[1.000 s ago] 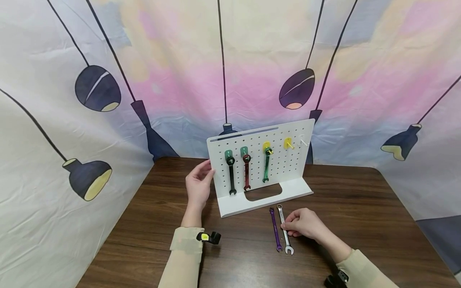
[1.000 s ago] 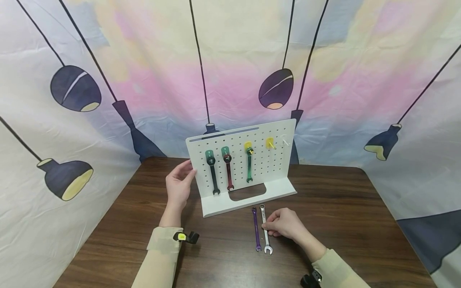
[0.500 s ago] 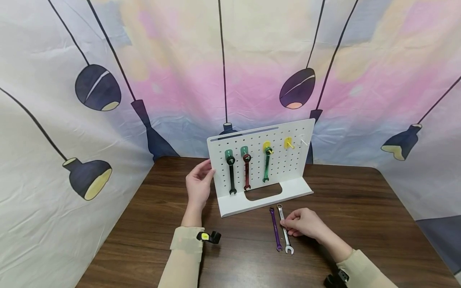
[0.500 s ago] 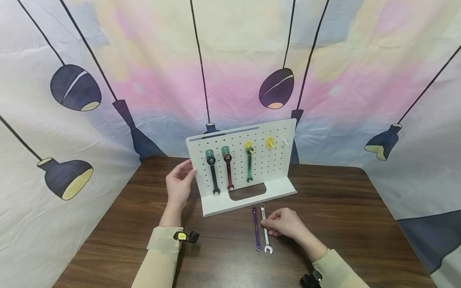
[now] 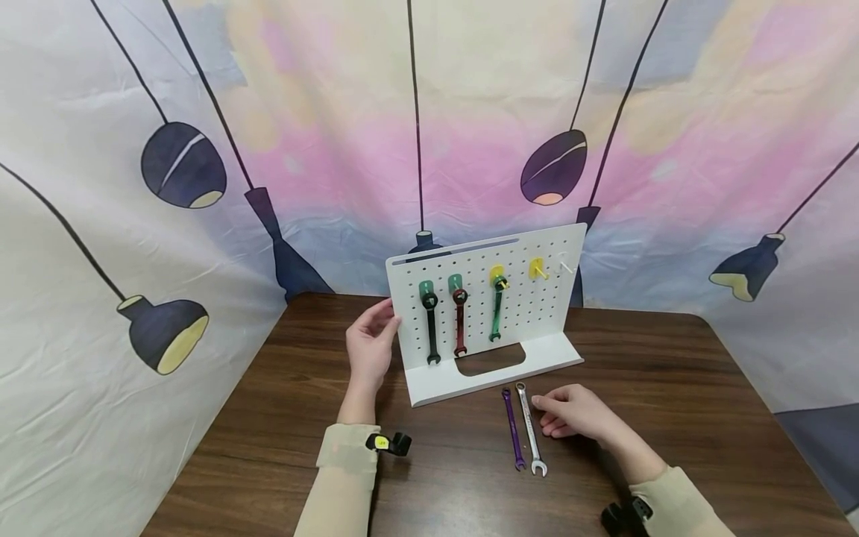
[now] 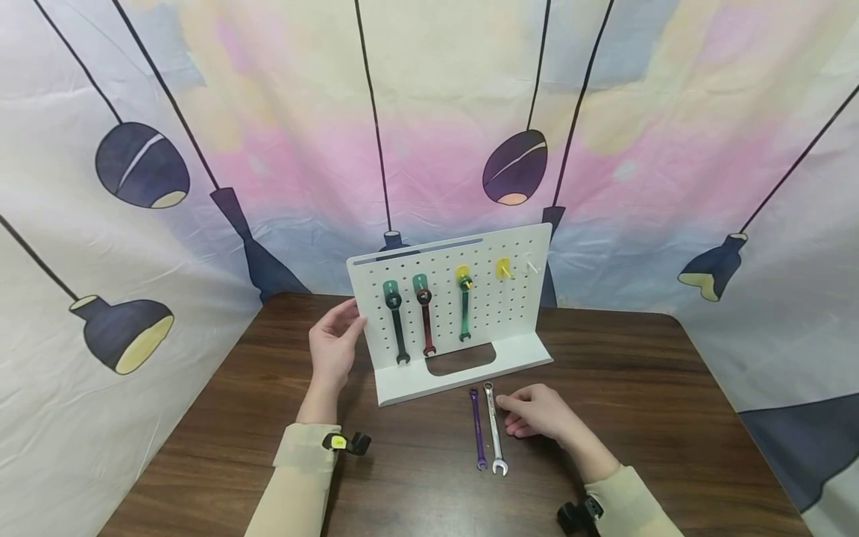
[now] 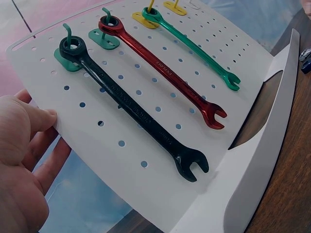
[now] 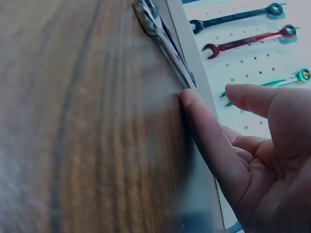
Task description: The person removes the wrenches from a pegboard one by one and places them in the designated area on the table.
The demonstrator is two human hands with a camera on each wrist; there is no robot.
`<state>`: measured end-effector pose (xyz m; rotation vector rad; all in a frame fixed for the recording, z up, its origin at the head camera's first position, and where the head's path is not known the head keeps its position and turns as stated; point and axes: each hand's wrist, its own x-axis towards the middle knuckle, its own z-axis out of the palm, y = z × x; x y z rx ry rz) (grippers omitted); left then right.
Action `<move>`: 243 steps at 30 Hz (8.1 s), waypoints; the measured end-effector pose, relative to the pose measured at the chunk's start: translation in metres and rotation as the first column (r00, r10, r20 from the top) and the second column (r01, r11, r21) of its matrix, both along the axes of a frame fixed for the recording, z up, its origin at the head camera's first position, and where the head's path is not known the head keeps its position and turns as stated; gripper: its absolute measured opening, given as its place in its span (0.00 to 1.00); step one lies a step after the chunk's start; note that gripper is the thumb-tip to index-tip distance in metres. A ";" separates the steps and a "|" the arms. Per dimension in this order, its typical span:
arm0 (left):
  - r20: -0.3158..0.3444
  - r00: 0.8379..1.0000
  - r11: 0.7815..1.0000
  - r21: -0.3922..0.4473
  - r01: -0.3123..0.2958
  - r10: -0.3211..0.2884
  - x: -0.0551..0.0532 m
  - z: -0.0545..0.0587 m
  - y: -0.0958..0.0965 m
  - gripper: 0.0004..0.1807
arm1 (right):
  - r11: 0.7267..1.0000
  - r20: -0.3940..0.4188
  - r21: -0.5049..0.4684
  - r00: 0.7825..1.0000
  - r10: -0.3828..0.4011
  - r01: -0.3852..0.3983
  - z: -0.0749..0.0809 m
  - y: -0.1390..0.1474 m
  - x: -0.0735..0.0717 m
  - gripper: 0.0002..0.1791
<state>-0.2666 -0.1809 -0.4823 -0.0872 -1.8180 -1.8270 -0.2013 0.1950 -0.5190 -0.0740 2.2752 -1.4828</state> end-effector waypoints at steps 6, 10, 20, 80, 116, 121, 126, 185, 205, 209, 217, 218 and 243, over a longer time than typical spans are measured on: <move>0.001 1.000 1.000 0.006 0.002 -0.002 0.000 0.000 0.000 0.17 | 0.999 -0.005 -0.036 1.000 0.000 0.000 0.004 0.007 -0.002 0.27; 0.008 1.000 1.000 0.015 -0.002 0.001 0.000 0.000 0.001 0.17 | 0.999 -0.016 -0.041 1.000 -0.009 0.009 0.009 0.010 -0.004 0.27; 0.018 1.000 1.000 0.022 -0.019 0.019 0.000 0.001 0.002 0.18 | 0.998 -0.029 -0.070 1.000 -0.003 0.001 0.014 0.013 -0.008 0.27; -0.020 1.000 1.000 -0.018 -0.002 0.002 -0.001 -0.003 -0.001 0.17 | 0.888 -0.347 -0.445 0.892 -0.289 0.114 0.007 -0.055 -0.086 0.26; -0.010 1.000 1.000 -0.015 -0.013 0.013 -0.001 -0.002 0.000 0.17 | 0.830 -0.345 -0.535 0.855 -0.386 0.159 0.011 -0.089 -0.096 0.23; -0.001 1.000 1.000 -0.016 -0.013 0.013 -0.001 -0.002 0.000 0.17 | 0.821 -0.293 -0.547 0.881 -0.372 0.165 0.012 -0.091 -0.096 0.23; 0.001 1.000 1.000 -0.008 -0.007 0.007 0.001 0.000 0.001 0.17 | 0.818 -0.263 -0.541 0.885 -0.385 0.195 0.012 -0.092 -0.095 0.23; 0.029 0.999 0.999 0.014 -0.038 0.038 0.003 0.006 0.005 0.18 | 0.841 -0.253 -0.525 0.919 -0.303 0.133 0.009 -0.083 -0.082 0.27; 0.045 0.999 1.000 0.013 -0.027 0.027 0.020 0.026 0.011 0.16 | 0.845 -0.231 -0.505 0.916 -0.327 0.174 0.007 -0.080 -0.081 0.27; 0.033 0.999 1.000 0.013 -0.025 0.025 0.021 0.027 0.012 0.16 | 0.850 -0.233 -0.496 0.916 -0.327 0.177 0.007 -0.079 -0.080 0.27; 0.037 0.998 0.999 0.007 -0.044 0.043 0.003 0.008 0.007 0.17 | 0.852 -0.242 -0.495 0.915 -0.323 0.170 0.010 -0.079 -0.080 0.27; 0.041 0.998 0.999 0.004 -0.050 0.050 0.001 0.004 0.006 0.17 | 0.852 -0.241 -0.496 0.916 -0.321 0.168 0.010 -0.079 -0.080 0.27; -0.007 1.000 1.000 -0.009 -0.017 0.017 -0.001 -0.002 0.001 0.16 | 0.864 -0.259 -0.483 0.919 -0.298 0.144 0.011 -0.077 -0.078 0.26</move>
